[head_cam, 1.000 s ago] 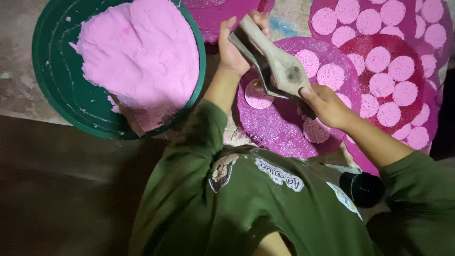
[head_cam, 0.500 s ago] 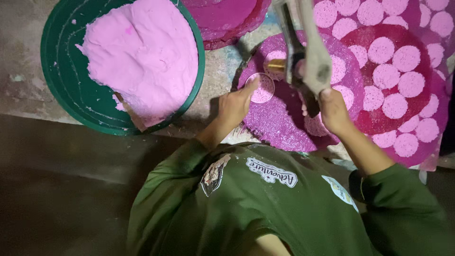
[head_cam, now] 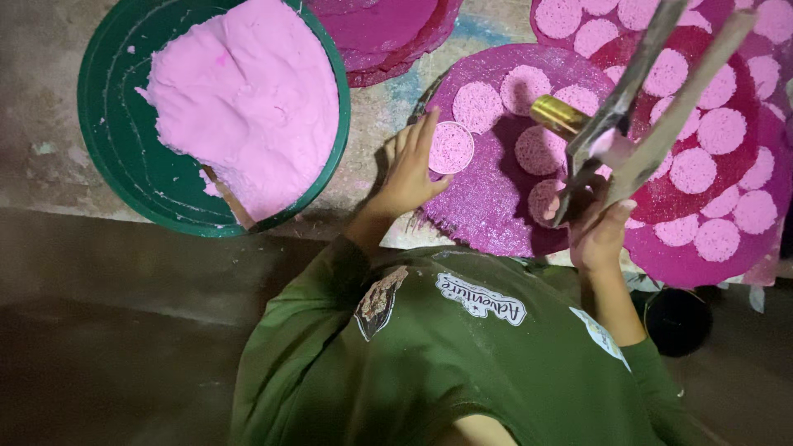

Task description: The person presses pink dough into a handheld wooden mold, ejects the molded discs onto round trays, and carries a tray to a steamer pot, covering it with a woven bamboo lid. They then place small colored cups on the molded pieces and stack bamboo lids over trays of finished pieces.

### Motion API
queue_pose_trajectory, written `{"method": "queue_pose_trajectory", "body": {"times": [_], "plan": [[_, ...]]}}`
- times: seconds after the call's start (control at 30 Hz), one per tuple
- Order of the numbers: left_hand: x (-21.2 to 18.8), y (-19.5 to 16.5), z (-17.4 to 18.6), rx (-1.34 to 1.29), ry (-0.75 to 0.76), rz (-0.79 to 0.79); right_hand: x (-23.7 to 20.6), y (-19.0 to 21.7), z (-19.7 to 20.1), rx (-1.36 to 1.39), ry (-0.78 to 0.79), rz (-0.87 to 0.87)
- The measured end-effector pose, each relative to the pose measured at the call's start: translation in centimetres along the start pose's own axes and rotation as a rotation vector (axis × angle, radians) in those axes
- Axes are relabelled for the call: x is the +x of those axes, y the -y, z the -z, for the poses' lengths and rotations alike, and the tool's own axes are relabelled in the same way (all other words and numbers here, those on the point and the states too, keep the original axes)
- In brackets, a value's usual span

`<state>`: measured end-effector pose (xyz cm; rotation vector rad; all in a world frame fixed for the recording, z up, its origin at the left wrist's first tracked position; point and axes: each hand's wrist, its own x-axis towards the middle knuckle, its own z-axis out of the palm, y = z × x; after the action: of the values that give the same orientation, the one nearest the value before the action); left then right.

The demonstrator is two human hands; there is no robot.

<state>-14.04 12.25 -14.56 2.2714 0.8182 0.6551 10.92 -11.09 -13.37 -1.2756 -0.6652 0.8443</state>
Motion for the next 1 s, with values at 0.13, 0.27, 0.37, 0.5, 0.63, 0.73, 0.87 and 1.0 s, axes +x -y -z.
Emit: {"method": "queue_pose_trajectory", "body": {"times": [0.13, 0.27, 0.37, 0.5, 0.63, 0.73, 0.87, 1.0], "plan": [[1.3, 0.5, -1.0, 0.051, 0.102, 0.026, -0.9, -1.0, 2.2, 0.031, -0.040, 0.033], [1.4, 0.2, -0.7, 0.070, 0.130, 0.057, -1.4, -2.3, 4.7, 0.120, -0.189, 0.042], [1.3, -0.7, -0.1, 0.026, 0.044, 0.041, -2.1, -2.2, 5.6, 0.102, -0.203, 0.035], [1.1, -2.8, -0.5, 0.052, 0.196, 0.064, -2.9, -0.7, 4.6, 0.055, -0.071, 0.059], [0.5, -5.3, -2.2, 0.128, 0.373, -0.031, -3.3, 0.5, 3.1, 0.091, -0.134, 0.100], [0.3, -5.9, -3.4, 0.143, 0.373, -0.086, -4.2, 0.0, 3.4, 0.046, -0.143, 0.094], [0.4, -5.7, -4.6, 0.156, 0.308, -0.104, -6.0, -3.0, 6.6, 0.022, -0.109, 0.109], [1.6, -5.2, -5.1, 0.122, 0.347, -0.072, -6.4, -5.9, 10.5, -0.086, -0.277, 0.010]]}}
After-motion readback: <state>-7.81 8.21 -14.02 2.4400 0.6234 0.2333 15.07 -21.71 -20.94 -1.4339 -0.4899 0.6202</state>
